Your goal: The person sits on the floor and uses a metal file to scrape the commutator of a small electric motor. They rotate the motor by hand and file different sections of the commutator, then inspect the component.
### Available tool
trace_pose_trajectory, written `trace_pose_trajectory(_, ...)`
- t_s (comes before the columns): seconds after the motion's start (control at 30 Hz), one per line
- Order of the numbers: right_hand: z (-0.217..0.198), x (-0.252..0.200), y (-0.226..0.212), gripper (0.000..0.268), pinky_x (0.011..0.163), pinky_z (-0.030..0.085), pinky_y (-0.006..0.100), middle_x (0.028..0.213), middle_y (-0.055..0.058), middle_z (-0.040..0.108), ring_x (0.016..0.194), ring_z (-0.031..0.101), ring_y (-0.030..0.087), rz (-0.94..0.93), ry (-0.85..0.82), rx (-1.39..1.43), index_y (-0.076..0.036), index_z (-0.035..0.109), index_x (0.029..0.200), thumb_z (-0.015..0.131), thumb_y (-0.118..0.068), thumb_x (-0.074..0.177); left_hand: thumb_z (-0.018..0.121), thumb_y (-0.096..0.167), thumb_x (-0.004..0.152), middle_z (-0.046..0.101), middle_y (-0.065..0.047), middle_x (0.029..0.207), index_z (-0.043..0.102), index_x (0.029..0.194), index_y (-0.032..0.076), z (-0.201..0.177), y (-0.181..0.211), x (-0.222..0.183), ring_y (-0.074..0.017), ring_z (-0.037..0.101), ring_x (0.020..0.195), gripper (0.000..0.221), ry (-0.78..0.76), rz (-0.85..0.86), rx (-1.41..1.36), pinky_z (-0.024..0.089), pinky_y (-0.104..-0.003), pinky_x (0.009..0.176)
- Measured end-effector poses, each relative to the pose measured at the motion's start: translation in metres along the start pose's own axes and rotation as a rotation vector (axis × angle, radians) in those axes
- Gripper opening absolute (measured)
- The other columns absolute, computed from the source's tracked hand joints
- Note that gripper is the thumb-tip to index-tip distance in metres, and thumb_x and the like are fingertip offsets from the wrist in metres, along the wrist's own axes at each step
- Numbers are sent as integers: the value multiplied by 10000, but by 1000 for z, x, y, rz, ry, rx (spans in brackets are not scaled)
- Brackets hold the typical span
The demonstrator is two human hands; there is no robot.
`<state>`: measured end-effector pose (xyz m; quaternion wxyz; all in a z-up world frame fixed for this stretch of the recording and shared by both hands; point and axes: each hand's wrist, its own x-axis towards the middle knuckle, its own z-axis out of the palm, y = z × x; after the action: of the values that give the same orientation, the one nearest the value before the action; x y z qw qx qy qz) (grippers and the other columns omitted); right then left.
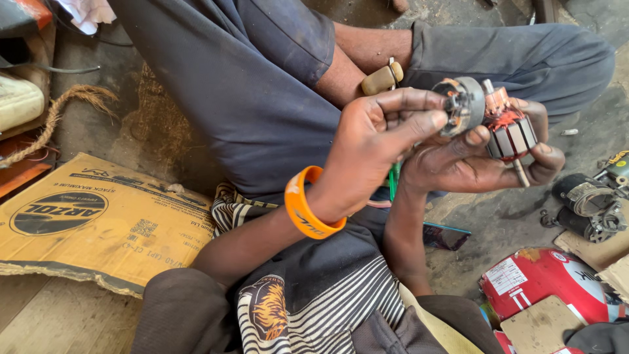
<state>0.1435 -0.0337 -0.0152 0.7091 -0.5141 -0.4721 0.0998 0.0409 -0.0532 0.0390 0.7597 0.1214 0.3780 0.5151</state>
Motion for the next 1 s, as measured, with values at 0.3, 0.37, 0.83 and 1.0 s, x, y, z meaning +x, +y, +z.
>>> trace_pose_trajectory(0.3,-32,-11,26,551,697,621,360,1144,151,517,859,680,249,-139,-30,-136,-2,289,1221,728,-255,1004,728,195,1003,560,30,712,694,1017,-2,0,11,7,-18,434,543,200,-81,-250,-148,310,-189,465)
trace_pose_trajectory(0.37,-36,-14,38,588,692,567,317,1128,151,512,836,651,226,-136,-30,-115,20,295,1228,747,-254,970,723,182,1011,557,31,724,677,994,8,-3,9,9,-21,440,564,181,-123,-248,-198,319,-193,489)
trace_pose_trajectory(0.83,-17,6,22,570,789,646,429,1140,157,524,971,717,348,125,-111,302,-55,306,1277,733,-310,999,700,164,1011,559,30,755,685,1015,11,-12,-11,18,-35,438,541,154,-128,-344,-360,323,-214,455)
trace_pose_trajectory(1.0,-60,40,16,419,903,597,398,1095,140,572,962,659,249,490,-410,311,-68,370,1348,695,-160,1100,752,106,939,605,13,790,670,962,-7,-17,-21,30,-40,472,592,142,7,-46,85,369,-206,493)
